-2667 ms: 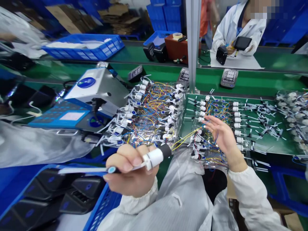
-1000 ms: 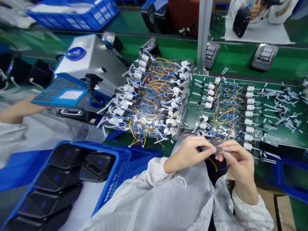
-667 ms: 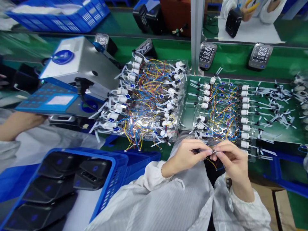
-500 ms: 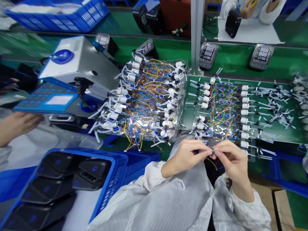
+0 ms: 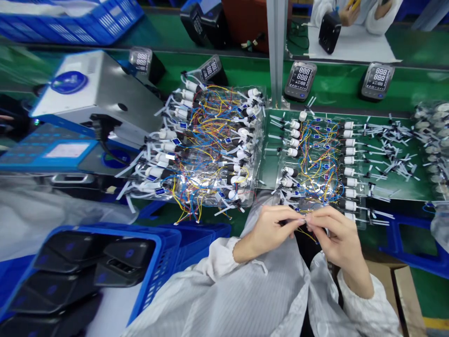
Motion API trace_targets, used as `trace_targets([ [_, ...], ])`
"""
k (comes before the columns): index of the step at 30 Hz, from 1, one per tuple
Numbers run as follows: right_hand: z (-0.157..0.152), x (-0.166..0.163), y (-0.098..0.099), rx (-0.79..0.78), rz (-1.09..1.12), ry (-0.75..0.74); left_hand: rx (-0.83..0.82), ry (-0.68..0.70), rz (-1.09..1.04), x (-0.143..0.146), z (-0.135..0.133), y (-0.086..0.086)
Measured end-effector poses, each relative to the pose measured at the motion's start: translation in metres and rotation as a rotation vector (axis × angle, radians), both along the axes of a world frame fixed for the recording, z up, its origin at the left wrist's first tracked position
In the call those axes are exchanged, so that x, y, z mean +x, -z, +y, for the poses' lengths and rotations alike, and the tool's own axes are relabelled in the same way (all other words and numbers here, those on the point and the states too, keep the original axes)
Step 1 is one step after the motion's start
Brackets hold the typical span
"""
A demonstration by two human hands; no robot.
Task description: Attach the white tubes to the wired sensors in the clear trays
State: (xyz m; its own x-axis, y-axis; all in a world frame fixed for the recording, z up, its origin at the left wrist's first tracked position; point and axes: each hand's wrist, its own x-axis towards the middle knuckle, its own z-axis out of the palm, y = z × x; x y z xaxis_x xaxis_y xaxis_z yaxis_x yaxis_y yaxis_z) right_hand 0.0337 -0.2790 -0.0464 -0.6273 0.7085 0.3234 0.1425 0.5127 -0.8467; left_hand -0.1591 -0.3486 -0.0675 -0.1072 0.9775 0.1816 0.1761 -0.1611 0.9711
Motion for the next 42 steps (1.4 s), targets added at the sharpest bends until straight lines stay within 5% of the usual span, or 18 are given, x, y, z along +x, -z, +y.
trace_targets([
  [8, -0.001, 0.004, 0.004, -0.08, 0.013, -0.029, 0.076, 0.069, 0.0, -0.003, 0.001, 0.003],
  [13, -0.007, 0.006, 0.017, -0.192, 0.127, 0.044, 0.254, -0.028, -0.033, -0.005, 0.005, 0.009],
  [23, -0.01, -0.002, 0.024, -0.201, 0.223, 0.029, 0.329, -0.042, -0.143, -0.001, 0.004, 0.022],
  [34, -0.009, -0.004, 0.028, -0.216, 0.215, -0.01, 0.326, -0.017, -0.119, -0.003, 0.002, 0.023],
  [42, -0.011, 0.013, 0.025, -0.291, 0.241, -0.029, 0.279, 0.122, -0.168, -0.006, 0.006, 0.015],
])
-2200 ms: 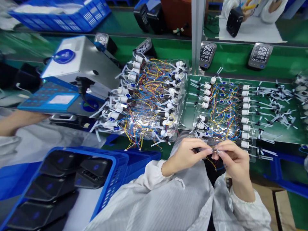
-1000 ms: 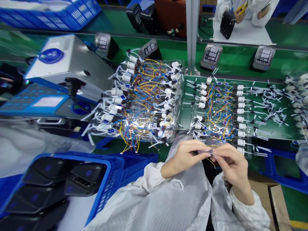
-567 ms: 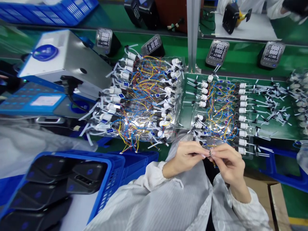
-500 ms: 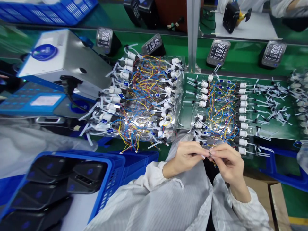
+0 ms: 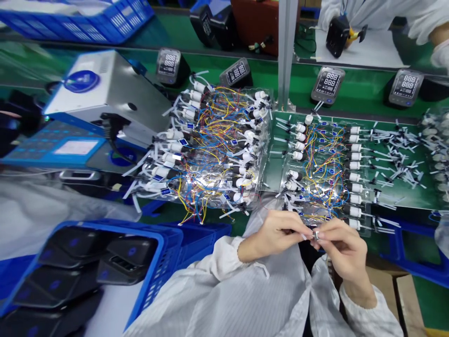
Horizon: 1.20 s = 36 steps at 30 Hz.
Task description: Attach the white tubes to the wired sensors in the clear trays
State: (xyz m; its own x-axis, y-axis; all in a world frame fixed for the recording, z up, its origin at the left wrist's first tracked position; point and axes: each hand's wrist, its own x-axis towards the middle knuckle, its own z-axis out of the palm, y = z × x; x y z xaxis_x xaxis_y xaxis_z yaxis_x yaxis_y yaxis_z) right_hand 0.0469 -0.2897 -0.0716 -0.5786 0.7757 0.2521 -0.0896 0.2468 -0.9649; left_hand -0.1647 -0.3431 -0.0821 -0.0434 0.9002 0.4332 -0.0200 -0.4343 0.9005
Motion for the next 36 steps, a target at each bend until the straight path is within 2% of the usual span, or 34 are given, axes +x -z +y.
trace_targets([
  [3, -0.002, 0.0, -0.005, 0.045, 0.007, -0.024, 0.028, 0.0, -0.042, 0.003, -0.001, -0.005],
  [6, -0.002, -0.002, -0.015, 0.075, -0.044, -0.009, 0.062, -0.009, 0.003, 0.005, -0.001, -0.014],
  [8, 0.002, -0.002, -0.026, 0.017, -0.097, -0.002, 0.071, -0.05, 0.024, 0.006, 0.001, -0.021],
  [11, 0.017, 0.002, -0.047, -0.136, -0.234, -0.124, 0.108, -0.203, -0.111, 0.004, 0.011, -0.028],
  [13, 0.033, 0.006, -0.064, -0.139, -0.31, -0.261, 0.122, -0.348, -0.302, 0.001, 0.021, -0.028],
  [15, 0.049, 0.007, -0.083, -0.114, -0.267, -0.31, 0.122, -0.453, -0.451, -0.001, 0.032, -0.026],
  [17, 0.066, -0.001, -0.101, -0.141, -0.121, -0.268, 0.136, -0.484, -0.46, -0.002, 0.041, -0.02],
  [20, 0.089, -0.028, -0.124, -0.204, 0.048, -0.268, 0.121, -0.499, -0.303, -0.002, 0.045, -0.011],
  [23, 0.106, -0.059, -0.14, -0.265, 0.056, -0.293, 0.057, -0.491, -0.117, -0.005, 0.04, -0.006],
  [27, 0.121, -0.079, -0.147, -0.223, -0.034, -0.204, -0.03, -0.379, 0.395, -0.009, 0.028, -0.005],
  [30, 0.132, -0.088, -0.145, -0.114, -0.092, -0.136, -0.186, -0.261, 0.788, -0.007, 0.024, 0.001],
  [32, 0.142, -0.098, -0.138, -0.058, -0.116, -0.125, -0.291, -0.206, 0.972, -0.004, 0.024, 0.009],
  [36, 0.16, -0.121, -0.111, 0.034, -0.192, -0.155, -0.329, -0.192, 1.123, -0.001, 0.027, 0.019],
])
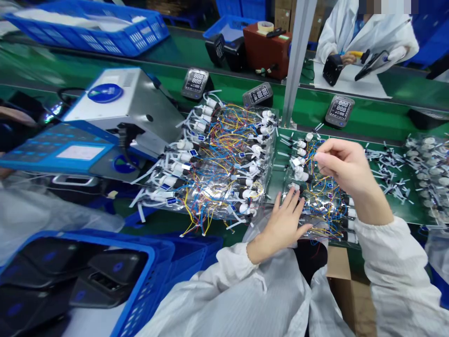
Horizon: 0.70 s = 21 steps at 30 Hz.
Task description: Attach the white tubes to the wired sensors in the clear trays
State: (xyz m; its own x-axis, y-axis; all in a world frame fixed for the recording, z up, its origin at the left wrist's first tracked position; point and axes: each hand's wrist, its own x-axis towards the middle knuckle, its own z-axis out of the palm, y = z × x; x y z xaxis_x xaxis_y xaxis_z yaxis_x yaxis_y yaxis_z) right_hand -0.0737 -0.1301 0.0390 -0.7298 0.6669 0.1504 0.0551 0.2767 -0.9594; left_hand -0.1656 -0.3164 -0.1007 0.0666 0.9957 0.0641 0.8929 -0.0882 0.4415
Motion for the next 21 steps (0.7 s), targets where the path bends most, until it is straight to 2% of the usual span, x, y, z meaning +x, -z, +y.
trace_targets([
  [3, 0.009, -0.003, 0.028, 0.157, -0.158, -0.024, -0.003, 0.011, 0.003, -0.002, 0.0, 0.0],
  [7, 0.019, 0.022, 0.053, 0.325, -0.361, -0.032, -0.03, 0.026, -0.017, -0.005, 0.0, -0.002],
  [12, 0.026, 0.054, 0.061, 0.374, -0.442, 0.051, -0.037, 0.023, -0.054, -0.005, 0.001, -0.004],
  [17, 0.016, 0.039, 0.07, 0.424, -0.428, 0.059, -0.04, 0.012, -0.085, -0.004, 0.002, -0.004],
  [21, 0.01, 0.034, 0.073, 0.616, -0.463, 0.1, -0.038, 0.008, -0.094, -0.006, -0.001, -0.008],
])
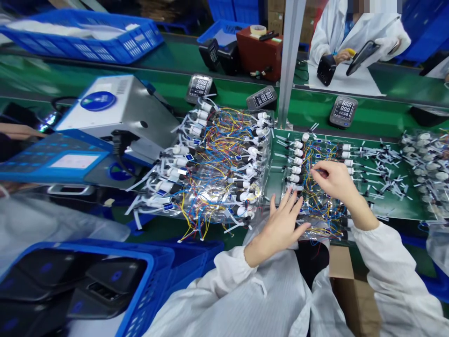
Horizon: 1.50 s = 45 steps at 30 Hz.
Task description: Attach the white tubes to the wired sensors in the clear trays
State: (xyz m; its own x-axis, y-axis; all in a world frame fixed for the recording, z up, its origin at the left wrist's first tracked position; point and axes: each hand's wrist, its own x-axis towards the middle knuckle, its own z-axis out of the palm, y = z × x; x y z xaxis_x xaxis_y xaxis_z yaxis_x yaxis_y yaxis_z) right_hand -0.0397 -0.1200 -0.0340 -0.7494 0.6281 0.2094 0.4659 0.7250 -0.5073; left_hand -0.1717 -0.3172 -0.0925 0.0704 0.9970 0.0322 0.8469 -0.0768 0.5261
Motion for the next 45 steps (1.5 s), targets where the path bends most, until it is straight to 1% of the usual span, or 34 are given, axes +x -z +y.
trace_targets([
  [2, -0.001, 0.006, -0.004, 0.074, -0.116, -0.071, 0.002, 0.003, -0.015, -0.001, -0.004, -0.008],
  [4, 0.001, 0.012, -0.011, 0.068, -0.188, -0.159, 0.017, -0.009, -0.06, -0.002, -0.011, -0.018],
  [5, 0.002, 0.013, -0.015, 0.055, -0.184, -0.182, 0.037, -0.019, -0.102, -0.003, -0.014, -0.023],
  [7, 0.009, 0.008, -0.021, 0.046, -0.139, -0.172, 0.1, -0.031, -0.227, -0.003, -0.018, -0.032],
  [9, 0.017, -0.006, -0.02, 0.063, -0.149, -0.151, 0.176, -0.035, -0.407, -0.003, -0.019, -0.035],
  [11, 0.024, -0.026, -0.009, 0.09, -0.261, -0.169, 0.247, -0.061, -0.617, -0.003, -0.017, -0.034],
  [13, 0.027, -0.044, 0.009, 0.129, -0.419, -0.171, 0.286, -0.114, -0.793, -0.004, -0.015, -0.029],
  [15, 0.028, -0.054, 0.025, 0.162, -0.527, -0.146, 0.289, -0.173, -0.898, -0.004, -0.014, -0.023],
  [16, 0.028, -0.055, 0.032, 0.173, -0.543, -0.142, 0.289, -0.201, -0.932, -0.004, -0.014, -0.021],
  [18, 0.031, -0.049, 0.037, 0.176, -0.478, -0.148, 0.322, -0.273, -1.007, -0.003, -0.012, -0.017],
  [19, 0.033, -0.044, 0.036, 0.169, -0.404, -0.156, 0.354, -0.315, -1.057, -0.002, -0.01, -0.015],
  [22, 0.036, -0.024, 0.019, 0.097, -0.128, -0.205, 0.43, -0.421, -1.23, 0.001, 0.002, -0.015],
  [24, 0.029, -0.014, 0.003, 0.03, 0.013, -0.272, 0.457, -0.447, -1.303, 0.002, 0.014, -0.019],
  [25, 0.022, -0.01, -0.003, 0.001, 0.06, -0.314, 0.474, -0.447, -1.306, 0.002, 0.02, -0.021],
  [27, 0.005, -0.005, -0.012, -0.05, 0.111, -0.406, 0.498, -0.428, -1.23, 0.0, 0.031, -0.024],
  [29, -0.01, 0.002, -0.012, -0.103, 0.121, -0.494, 0.483, -0.405, -1.119, -0.001, 0.035, -0.025],
  [30, -0.014, 0.007, -0.01, -0.133, 0.122, -0.509, 0.472, -0.403, -1.084, -0.001, 0.035, -0.025],
  [31, -0.014, 0.013, -0.008, -0.159, 0.129, -0.485, 0.465, -0.411, -1.068, -0.001, 0.033, -0.023],
  [32, -0.012, 0.02, -0.004, -0.176, 0.148, -0.41, 0.467, -0.425, -1.066, -0.002, 0.03, -0.021],
  [35, 0.008, 0.045, 0.004, -0.169, 0.227, -0.007, 0.565, -0.479, -1.078, -0.004, 0.018, -0.014],
  [36, 0.015, 0.052, 0.006, -0.163, 0.233, 0.099, 0.612, -0.477, -1.082, -0.005, 0.015, -0.012],
  [37, 0.021, 0.058, 0.008, -0.162, 0.22, 0.157, 0.66, -0.466, -1.09, -0.007, 0.011, -0.01],
  [38, 0.024, 0.061, 0.009, -0.171, 0.192, 0.171, 0.7, -0.445, -1.098, -0.008, 0.008, -0.009],
  [41, 0.024, 0.06, 0.012, -0.198, 0.083, 0.081, 0.741, -0.377, -1.104, -0.01, 0.001, -0.007],
  [45, 0.015, 0.046, 0.02, -0.182, -0.041, -0.147, 0.731, -0.319, -1.125, -0.006, -0.007, -0.009],
])
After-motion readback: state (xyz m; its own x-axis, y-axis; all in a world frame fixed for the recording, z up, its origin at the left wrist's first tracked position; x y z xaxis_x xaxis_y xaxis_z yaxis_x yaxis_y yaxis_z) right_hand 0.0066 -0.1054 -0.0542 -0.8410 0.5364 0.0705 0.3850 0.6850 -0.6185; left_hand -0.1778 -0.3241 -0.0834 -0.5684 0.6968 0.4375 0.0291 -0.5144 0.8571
